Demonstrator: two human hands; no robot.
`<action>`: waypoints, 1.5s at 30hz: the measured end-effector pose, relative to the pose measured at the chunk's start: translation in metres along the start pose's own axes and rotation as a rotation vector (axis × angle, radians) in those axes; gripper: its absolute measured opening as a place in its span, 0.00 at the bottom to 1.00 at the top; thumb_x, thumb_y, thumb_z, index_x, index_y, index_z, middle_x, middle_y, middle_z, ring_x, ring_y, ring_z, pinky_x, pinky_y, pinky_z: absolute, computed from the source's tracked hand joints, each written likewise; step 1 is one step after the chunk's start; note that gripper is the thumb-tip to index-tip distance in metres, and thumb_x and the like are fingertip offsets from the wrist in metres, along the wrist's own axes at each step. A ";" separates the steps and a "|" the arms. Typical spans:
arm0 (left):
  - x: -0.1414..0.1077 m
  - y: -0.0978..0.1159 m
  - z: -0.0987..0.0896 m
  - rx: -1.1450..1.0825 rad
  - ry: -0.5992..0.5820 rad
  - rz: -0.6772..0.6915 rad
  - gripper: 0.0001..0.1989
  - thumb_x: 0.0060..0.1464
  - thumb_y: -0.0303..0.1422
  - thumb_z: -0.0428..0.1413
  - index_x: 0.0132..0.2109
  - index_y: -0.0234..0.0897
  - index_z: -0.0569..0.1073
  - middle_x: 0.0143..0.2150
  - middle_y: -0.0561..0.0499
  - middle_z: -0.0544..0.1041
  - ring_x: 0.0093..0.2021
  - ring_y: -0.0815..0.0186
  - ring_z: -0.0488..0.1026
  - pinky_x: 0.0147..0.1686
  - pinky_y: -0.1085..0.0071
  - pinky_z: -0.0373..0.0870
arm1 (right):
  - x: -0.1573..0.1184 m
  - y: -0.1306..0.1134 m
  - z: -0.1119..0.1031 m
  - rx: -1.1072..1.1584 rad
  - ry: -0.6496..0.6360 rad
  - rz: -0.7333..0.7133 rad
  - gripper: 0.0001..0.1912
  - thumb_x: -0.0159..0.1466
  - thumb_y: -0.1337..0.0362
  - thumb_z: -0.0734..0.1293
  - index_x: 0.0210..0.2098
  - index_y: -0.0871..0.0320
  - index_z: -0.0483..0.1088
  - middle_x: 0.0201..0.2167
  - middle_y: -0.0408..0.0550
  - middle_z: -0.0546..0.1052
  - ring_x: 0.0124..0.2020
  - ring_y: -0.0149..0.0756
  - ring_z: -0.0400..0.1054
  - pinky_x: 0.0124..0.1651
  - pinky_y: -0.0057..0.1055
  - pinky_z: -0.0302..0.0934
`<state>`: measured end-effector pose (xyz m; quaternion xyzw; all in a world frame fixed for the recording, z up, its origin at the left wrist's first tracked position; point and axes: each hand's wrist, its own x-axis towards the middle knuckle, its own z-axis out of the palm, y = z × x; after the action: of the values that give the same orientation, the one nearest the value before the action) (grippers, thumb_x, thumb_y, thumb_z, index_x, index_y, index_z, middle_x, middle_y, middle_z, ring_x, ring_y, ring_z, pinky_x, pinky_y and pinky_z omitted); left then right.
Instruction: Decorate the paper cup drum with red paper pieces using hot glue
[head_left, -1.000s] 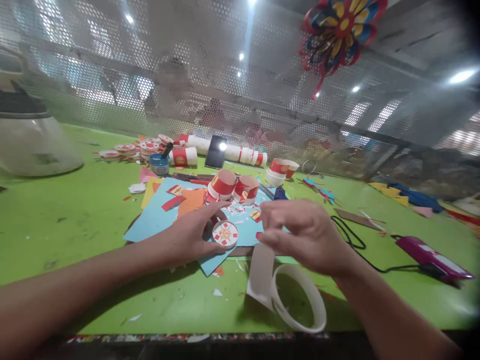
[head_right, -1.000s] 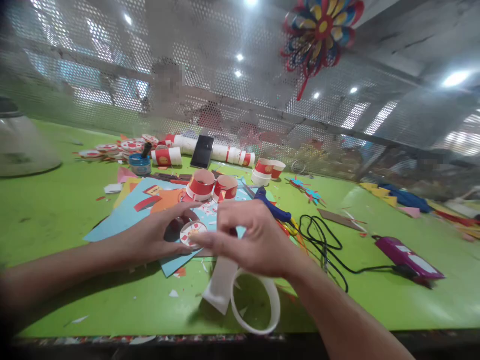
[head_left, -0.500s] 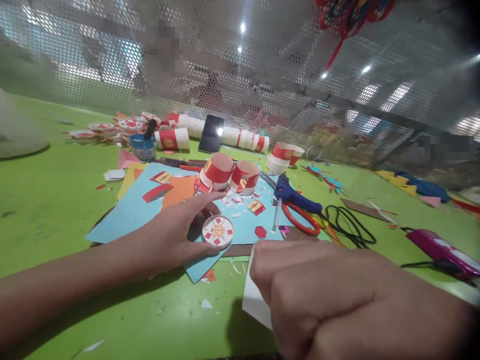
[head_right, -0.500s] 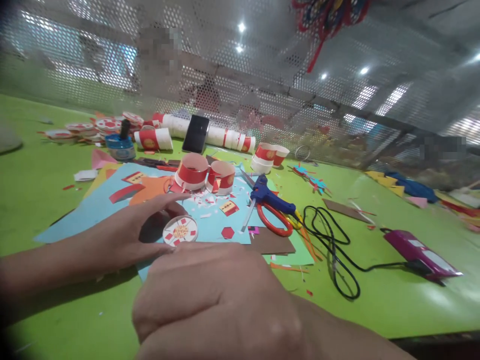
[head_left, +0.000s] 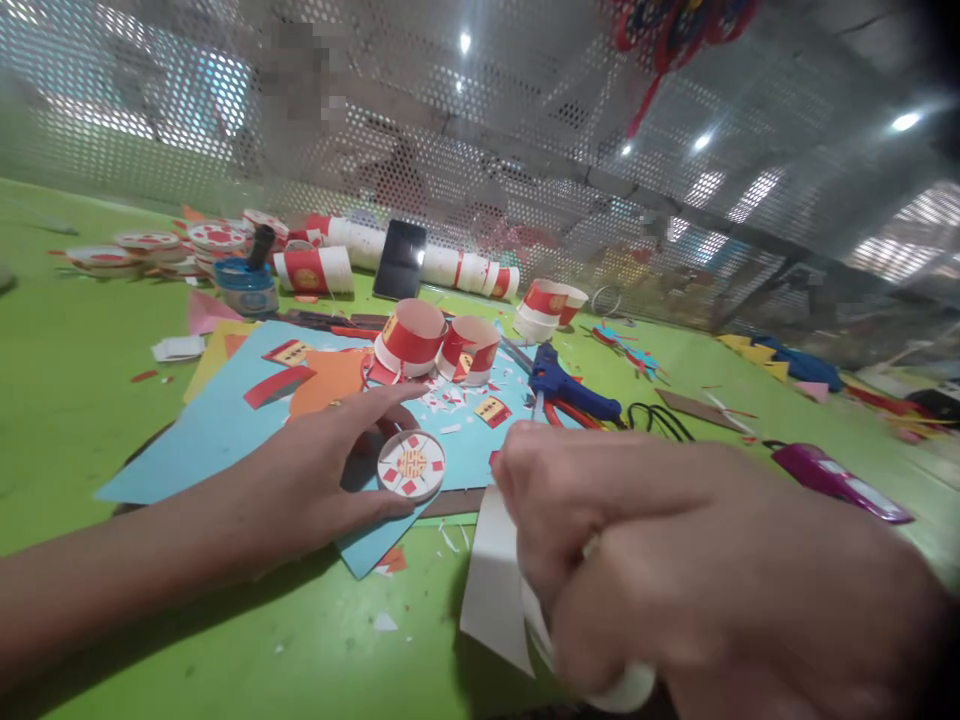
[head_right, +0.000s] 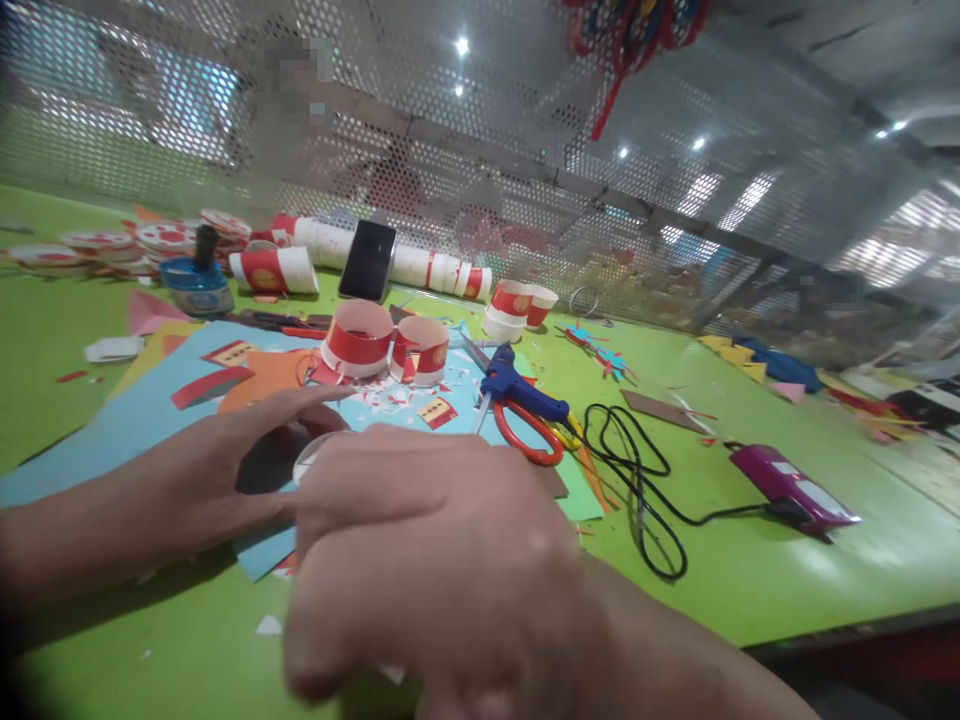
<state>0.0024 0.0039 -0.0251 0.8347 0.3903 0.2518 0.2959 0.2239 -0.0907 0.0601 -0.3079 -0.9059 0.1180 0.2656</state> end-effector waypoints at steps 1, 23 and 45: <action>0.000 0.000 0.000 -0.001 0.005 0.000 0.39 0.48 0.39 0.60 0.66 0.43 0.57 0.48 0.46 0.76 0.41 0.56 0.73 0.41 0.59 0.71 | 0.007 0.004 0.001 0.084 0.091 -0.044 0.17 0.65 0.58 0.66 0.21 0.56 0.67 0.22 0.40 0.69 0.24 0.28 0.64 0.29 0.28 0.61; -0.005 0.008 -0.003 0.020 0.088 0.079 0.36 0.51 0.34 0.60 0.66 0.44 0.58 0.48 0.49 0.74 0.38 0.63 0.71 0.40 0.64 0.70 | 0.025 0.068 0.027 -0.140 0.202 0.118 0.13 0.66 0.68 0.65 0.25 0.66 0.72 0.22 0.46 0.70 0.25 0.30 0.60 0.31 0.30 0.54; -0.001 0.008 -0.002 -0.019 0.035 0.029 0.37 0.48 0.34 0.62 0.64 0.40 0.59 0.44 0.48 0.74 0.38 0.62 0.71 0.38 0.63 0.70 | 0.025 0.074 0.034 -0.107 0.153 0.114 0.14 0.65 0.66 0.65 0.23 0.63 0.70 0.21 0.44 0.69 0.24 0.30 0.59 0.30 0.30 0.53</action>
<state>0.0047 0.0000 -0.0181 0.8330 0.3807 0.2742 0.2932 0.2250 -0.0194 0.0140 -0.3807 -0.8691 0.0605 0.3101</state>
